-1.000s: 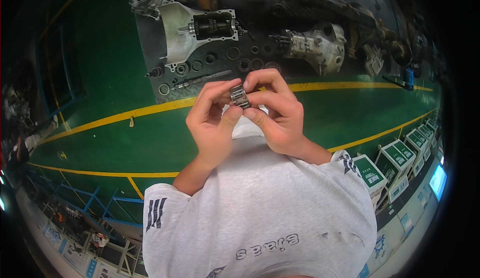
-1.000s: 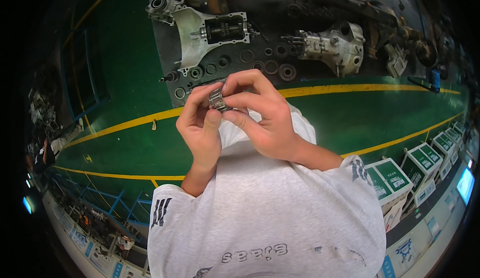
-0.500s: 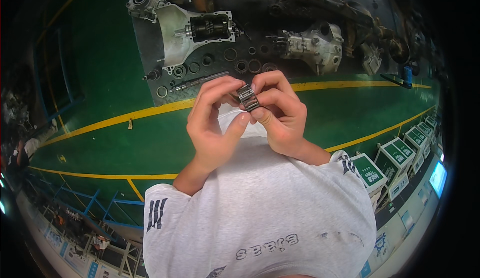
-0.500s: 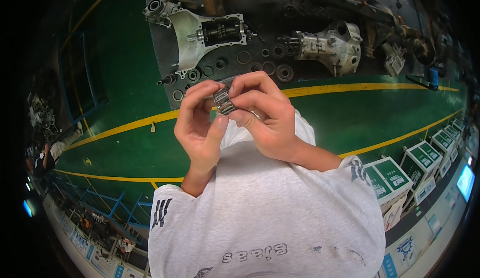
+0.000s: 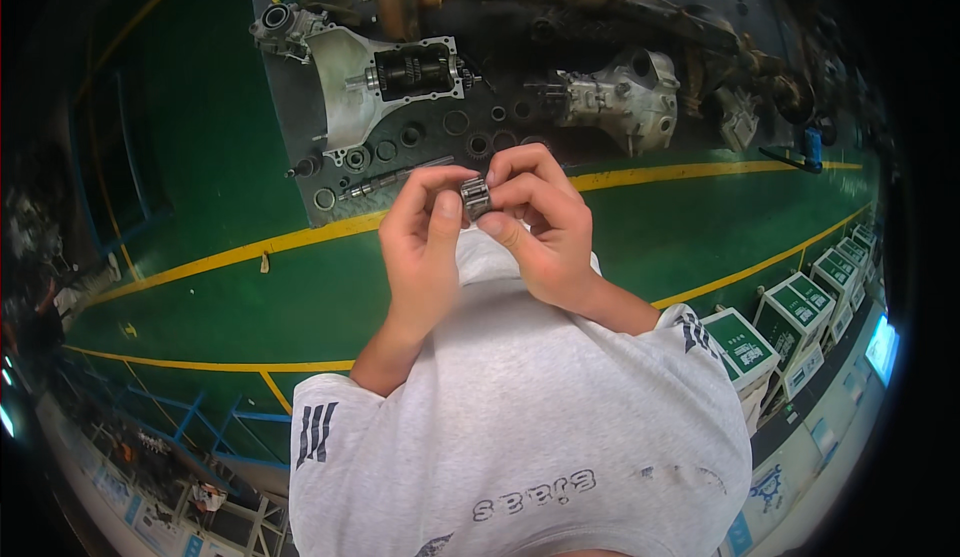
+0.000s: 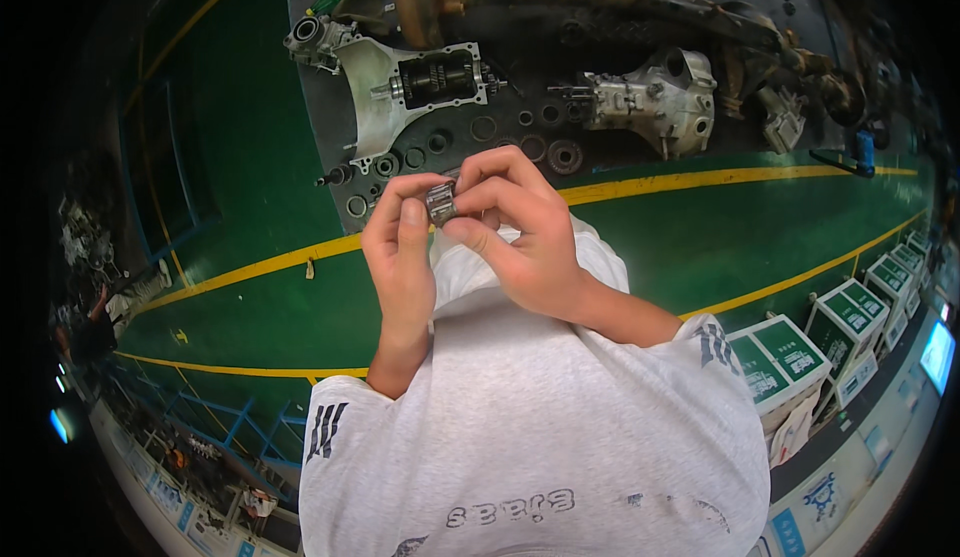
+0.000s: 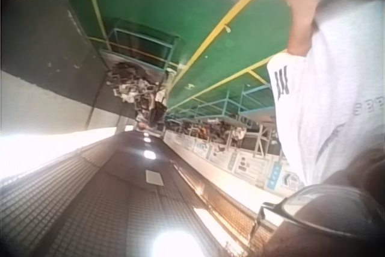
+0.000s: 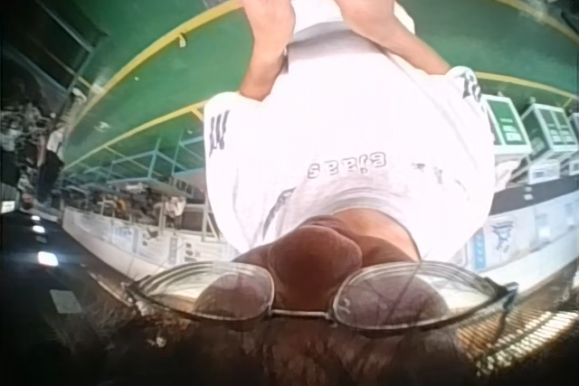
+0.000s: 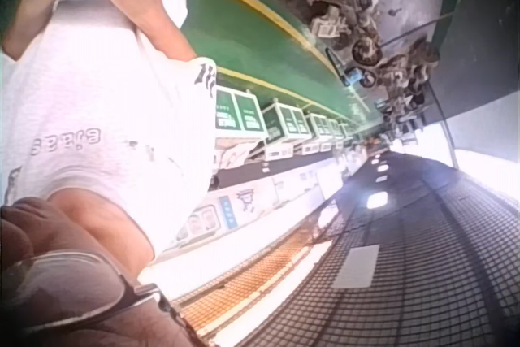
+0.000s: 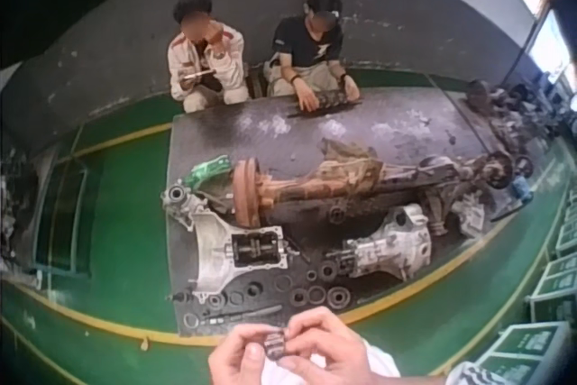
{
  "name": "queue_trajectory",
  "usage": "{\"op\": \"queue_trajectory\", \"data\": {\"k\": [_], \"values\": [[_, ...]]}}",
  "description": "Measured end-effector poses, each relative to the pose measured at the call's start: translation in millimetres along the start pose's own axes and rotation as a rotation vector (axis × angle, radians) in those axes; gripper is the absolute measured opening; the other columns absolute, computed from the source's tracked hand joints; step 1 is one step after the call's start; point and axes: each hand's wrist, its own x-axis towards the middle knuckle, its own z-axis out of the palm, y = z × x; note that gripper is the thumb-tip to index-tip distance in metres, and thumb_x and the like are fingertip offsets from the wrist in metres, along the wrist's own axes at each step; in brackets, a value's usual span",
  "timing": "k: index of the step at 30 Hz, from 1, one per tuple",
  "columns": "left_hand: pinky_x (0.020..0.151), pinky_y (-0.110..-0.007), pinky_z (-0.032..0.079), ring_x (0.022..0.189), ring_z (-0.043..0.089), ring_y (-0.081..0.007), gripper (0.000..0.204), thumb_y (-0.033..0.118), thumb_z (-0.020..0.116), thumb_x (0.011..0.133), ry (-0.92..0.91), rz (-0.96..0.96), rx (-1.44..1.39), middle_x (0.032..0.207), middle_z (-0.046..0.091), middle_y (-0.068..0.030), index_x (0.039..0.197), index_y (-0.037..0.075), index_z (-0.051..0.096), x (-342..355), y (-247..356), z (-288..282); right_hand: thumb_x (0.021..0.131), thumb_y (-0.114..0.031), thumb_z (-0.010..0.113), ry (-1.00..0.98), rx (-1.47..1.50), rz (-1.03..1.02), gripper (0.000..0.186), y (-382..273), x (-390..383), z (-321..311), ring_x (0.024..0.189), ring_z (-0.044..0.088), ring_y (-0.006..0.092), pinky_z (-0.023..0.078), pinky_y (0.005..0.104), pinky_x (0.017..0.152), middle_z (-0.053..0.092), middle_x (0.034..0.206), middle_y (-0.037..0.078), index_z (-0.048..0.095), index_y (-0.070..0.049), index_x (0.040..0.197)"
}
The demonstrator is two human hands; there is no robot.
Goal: The person handles a camshaft and a small bearing by hand, turning the parts over and aligning them with a metal housing on a green work table.
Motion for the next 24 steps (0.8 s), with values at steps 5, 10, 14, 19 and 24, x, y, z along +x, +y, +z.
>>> {"op": "queue_trajectory", "data": {"k": [5,10,14,19,24], "values": [[0.083,-0.031,0.051,0.106,0.058,-0.0204,0.045,0.006,0.066,0.082,-0.04,0.263,0.046,0.128,0.051,-0.0149,0.126,0.001,0.058,6.7,-1.2,1.6,0.089,-0.002,0.07,0.114,0.266,0.137,0.011,0.1,2.0,1.8,0.083,0.058,0.0108,0.051,0.0232,0.064,0.048,0.119,0.011,0.061,0.004,0.09],[0.08,-0.03,0.051,0.1,0.059,-0.0193,0.043,-0.002,0.066,0.08,-0.041,0.372,0.227,0.121,0.056,-0.0144,0.123,0.002,0.062,8.3,-4.9,-0.2,0.091,-0.004,0.068,0.06,0.363,0.18,0.011,-0.8,3.2,3.2,0.084,0.057,0.0108,0.053,0.0229,0.062,0.047,0.121,0.011,0.06,0.003,0.089],[0.078,-0.027,0.05,0.091,0.059,-0.0164,0.037,-0.005,0.063,0.083,-0.002,0.335,0.193,0.113,0.059,-0.0124,0.12,0.0,0.064,6.7,-3.8,1.1,0.092,-0.005,0.068,0.054,0.31,0.147,0.011,0.1,1.2,6.6,0.087,0.058,0.011,0.053,0.0235,0.06,0.048,0.123,0.011,0.062,0.005,0.094],[0.079,-0.026,0.049,0.089,0.059,-0.0134,0.036,-0.004,0.061,0.087,-0.007,0.292,0.107,0.112,0.059,-0.0099,0.122,0.0,0.063,6.3,-12.0,-1.3,0.091,-0.003,0.067,0.022,0.162,0.187,0.014,-7.1,1.5,5.5,0.093,0.06,0.0123,0.055,0.0234,0.066,0.049,0.125,0.011,0.063,0.005,0.101],[0.08,-0.026,0.049,0.092,0.06,-0.0124,0.033,-0.003,0.062,0.088,0.014,0.243,0.049,0.108,0.059,-0.0077,0.121,0.0,0.063,0.5,-10.7,0.9,0.086,0.001,0.066,-0.005,0.077,0.053,0.018,-2.1,0.5,5.0,0.095,0.061,0.0134,0.056,0.0232,0.069,0.051,0.124,0.011,0.063,0.004,0.103]]}}
